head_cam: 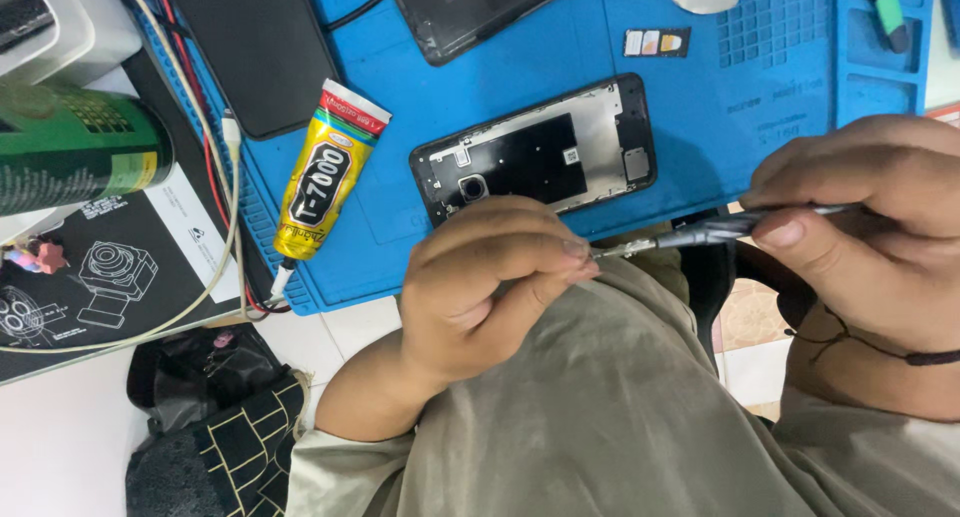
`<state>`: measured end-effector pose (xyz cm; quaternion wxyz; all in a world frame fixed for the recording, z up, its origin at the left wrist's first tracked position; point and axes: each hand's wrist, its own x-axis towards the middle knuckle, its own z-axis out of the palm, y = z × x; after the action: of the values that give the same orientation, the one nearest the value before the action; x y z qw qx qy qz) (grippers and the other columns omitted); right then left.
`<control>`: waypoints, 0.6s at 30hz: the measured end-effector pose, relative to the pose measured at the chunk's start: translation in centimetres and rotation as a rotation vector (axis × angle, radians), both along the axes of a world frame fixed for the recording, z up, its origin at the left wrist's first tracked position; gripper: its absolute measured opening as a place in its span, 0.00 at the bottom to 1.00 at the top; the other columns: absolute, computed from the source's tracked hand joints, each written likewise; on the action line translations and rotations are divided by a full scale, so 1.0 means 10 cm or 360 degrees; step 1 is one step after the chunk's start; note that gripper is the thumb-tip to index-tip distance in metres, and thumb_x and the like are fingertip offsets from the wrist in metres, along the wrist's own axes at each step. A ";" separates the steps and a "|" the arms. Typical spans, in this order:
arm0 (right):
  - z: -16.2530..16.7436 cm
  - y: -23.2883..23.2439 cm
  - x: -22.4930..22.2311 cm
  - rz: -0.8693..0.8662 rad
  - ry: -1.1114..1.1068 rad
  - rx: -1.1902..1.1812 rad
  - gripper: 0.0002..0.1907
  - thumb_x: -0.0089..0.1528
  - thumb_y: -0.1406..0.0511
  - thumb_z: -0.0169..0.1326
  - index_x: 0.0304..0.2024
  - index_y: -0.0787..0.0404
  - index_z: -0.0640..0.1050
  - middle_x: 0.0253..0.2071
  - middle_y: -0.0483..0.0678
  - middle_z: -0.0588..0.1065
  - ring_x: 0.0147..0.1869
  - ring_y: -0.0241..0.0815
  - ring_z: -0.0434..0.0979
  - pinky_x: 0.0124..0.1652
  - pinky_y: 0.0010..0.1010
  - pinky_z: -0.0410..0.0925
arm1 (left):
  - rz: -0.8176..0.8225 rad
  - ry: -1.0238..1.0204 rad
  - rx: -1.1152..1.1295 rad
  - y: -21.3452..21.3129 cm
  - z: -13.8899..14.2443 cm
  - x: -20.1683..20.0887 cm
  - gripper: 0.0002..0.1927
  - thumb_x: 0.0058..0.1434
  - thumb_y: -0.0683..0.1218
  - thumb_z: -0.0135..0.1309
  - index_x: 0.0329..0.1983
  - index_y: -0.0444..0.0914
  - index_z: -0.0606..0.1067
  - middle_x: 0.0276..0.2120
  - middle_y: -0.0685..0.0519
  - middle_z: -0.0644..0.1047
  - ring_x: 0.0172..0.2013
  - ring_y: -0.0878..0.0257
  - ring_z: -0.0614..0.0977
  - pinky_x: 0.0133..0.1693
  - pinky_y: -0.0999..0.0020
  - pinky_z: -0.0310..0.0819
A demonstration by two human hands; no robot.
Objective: The person holds a disassembled smartphone midframe on a blue repair mat and applies adhesive around its edges, pressing the frame with their fingers. They use a handheld rotary-style tool to work along the frame edges and press components, repeatedly repositioning the phone while a tube of T-7000 glue sits on the mat.
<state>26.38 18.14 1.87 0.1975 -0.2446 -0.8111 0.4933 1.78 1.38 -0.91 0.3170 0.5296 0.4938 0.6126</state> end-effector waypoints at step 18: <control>-0.19 0.45 0.80 -0.0158 -0.0732 0.0232 0.17 0.75 0.58 0.55 0.46 0.68 0.76 0.35 0.53 0.77 0.39 0.41 0.81 0.44 0.27 0.73 | 0.0380 0.0319 -0.0107 0.25 0.11 0.09 0.28 0.56 0.42 0.73 0.57 0.34 0.72 0.49 0.46 0.79 0.45 0.55 0.82 0.49 0.65 0.79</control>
<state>34.37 22.65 -0.08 0.0489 -0.3751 -0.8552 0.3544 2.68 3.88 0.15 0.2085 0.5147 0.6028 0.5730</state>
